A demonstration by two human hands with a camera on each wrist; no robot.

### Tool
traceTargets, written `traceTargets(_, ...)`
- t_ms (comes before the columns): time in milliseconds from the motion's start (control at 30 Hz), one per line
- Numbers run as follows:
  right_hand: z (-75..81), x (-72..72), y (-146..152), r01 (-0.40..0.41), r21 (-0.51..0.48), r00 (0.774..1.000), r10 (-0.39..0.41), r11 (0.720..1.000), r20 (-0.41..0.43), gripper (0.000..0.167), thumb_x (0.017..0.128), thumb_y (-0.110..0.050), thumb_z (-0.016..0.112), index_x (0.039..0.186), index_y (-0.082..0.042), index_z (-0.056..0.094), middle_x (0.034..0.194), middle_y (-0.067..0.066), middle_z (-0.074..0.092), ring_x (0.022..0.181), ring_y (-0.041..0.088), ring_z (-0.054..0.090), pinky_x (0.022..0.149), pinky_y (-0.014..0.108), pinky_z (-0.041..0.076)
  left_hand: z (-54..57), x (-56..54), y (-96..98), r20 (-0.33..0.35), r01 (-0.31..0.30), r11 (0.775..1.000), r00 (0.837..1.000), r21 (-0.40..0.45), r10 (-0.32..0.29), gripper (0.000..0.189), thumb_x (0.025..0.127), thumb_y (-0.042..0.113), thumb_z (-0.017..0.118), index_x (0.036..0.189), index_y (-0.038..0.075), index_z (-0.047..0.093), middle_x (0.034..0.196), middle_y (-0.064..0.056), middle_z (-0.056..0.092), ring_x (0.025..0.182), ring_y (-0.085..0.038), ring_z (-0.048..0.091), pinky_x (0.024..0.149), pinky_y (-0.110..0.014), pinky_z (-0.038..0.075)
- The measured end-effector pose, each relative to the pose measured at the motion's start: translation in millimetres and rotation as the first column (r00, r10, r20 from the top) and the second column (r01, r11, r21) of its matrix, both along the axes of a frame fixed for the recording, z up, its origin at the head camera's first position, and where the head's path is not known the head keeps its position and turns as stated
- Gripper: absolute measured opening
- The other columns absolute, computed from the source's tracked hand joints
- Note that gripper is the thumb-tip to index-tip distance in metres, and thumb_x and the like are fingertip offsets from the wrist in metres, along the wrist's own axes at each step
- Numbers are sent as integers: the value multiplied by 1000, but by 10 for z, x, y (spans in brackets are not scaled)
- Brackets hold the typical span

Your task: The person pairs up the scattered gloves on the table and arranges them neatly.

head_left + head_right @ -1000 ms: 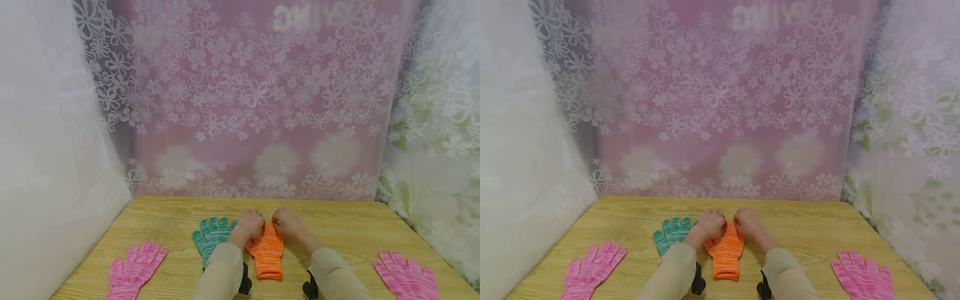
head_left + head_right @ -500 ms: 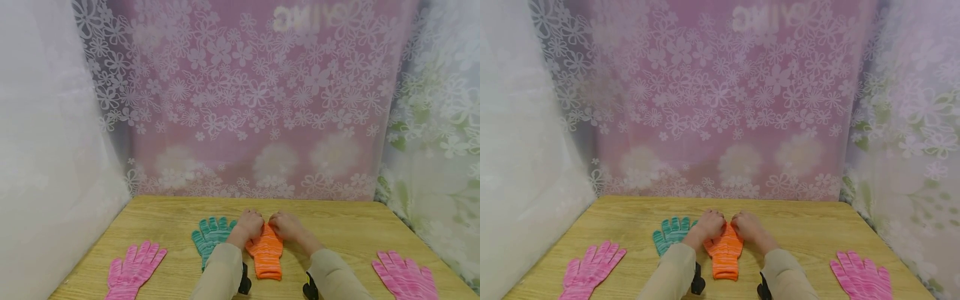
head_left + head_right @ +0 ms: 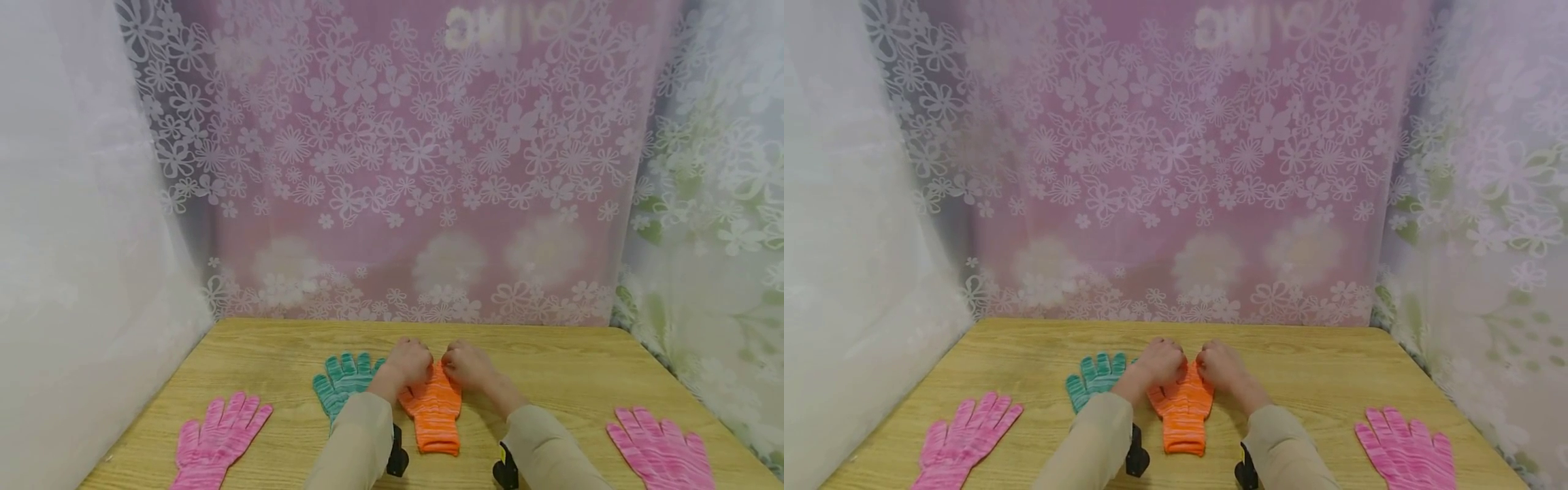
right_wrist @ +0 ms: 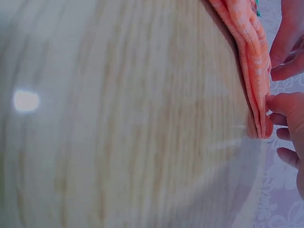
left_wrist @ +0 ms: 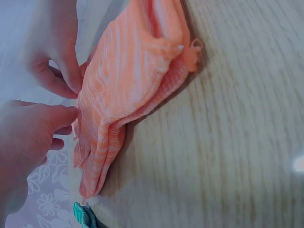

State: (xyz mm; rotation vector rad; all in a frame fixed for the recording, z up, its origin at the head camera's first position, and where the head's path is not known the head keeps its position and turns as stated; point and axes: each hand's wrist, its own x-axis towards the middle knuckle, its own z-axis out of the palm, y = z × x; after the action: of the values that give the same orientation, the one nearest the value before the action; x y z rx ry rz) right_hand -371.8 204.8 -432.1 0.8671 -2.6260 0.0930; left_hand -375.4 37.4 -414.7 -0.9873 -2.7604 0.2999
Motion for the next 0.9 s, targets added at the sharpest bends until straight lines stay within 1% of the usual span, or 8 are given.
traceTargets(133,-22,0,-8,36,42,999,-36,998,5,6,80,-16,68,75,-15,68,75,-2,52,72,18,50,64,33,45,-18,4,15,47,-12,1000,999,-2,12,20,90,31,56,75,25,66,78,7,58,87,-15,53,91,-34,37)
traceTargets(233,-26,6,-10,36,49,999,-36,998,12,4,81,-16,68,78,-14,69,76,-1,53,73,19,51,66,34,46,-23,10,7,69,-17,1000,997,3,17,20,91,32,56,76,25,67,78,7,57,87,-14,53,92,-34,36)
traceTargets(300,-7,18,-1,29,21,998,-30,999,51,6,83,-16,65,84,-11,70,79,0,55,76,20,53,69,35,47,-20,11,-5,73,-18,1000,997,7,18,19,91,32,55,79,25,68,80,8,58,88,-14,53,92,-34,37)
traceTargets(367,29,37,27,37,-36,993,-32,999,117,10,85,-14,64,90,-8,70,84,3,56,80,22,55,71,37,48,-13,9,-16,81,-17,1000,997,19,16,17,91,31,56,82,25,69,81,8,58,88,-14,54,91,-34,37)
traceTargets(467,106,72,112,77,-120,977,-51,990,208,16,87,-11,61,99,-2,67,91,6,58,86,26,57,74,40,48,16,15,-34,87,-7,999,996,34,4,16,91,33,57,93,26,71,91,8,61,94,-15,54,91,-34,37)
traceTargets(633,249,150,345,98,-161,975,-63,982,212,16,85,-6,63,99,2,66,91,9,59,85,28,59,72,41,49,116,77,-44,87,41,997,995,61,-47,25,90,36,59,112,26,68,109,9,63,104,-14,55,94,-34,38)
traceTargets(767,345,257,544,131,-165,969,-92,978,228,17,86,-7,62,100,2,65,91,9,60,84,28,59,70,40,49,179,177,-44,91,106,992,990,72,-112,27,89,37,61,113,26,67,109,10,64,102,-12,57,92,-34,41)
traceTargets(900,418,381,749,193,-156,952,-146,969,268,19,86,-10,62,102,1,65,92,9,61,83,27,60,67,39,49,198,290,-42,168,158,982,970,103,-174,27,89,34,61,112,22,68,106,9,64,93,-7,59,83,-26,45)
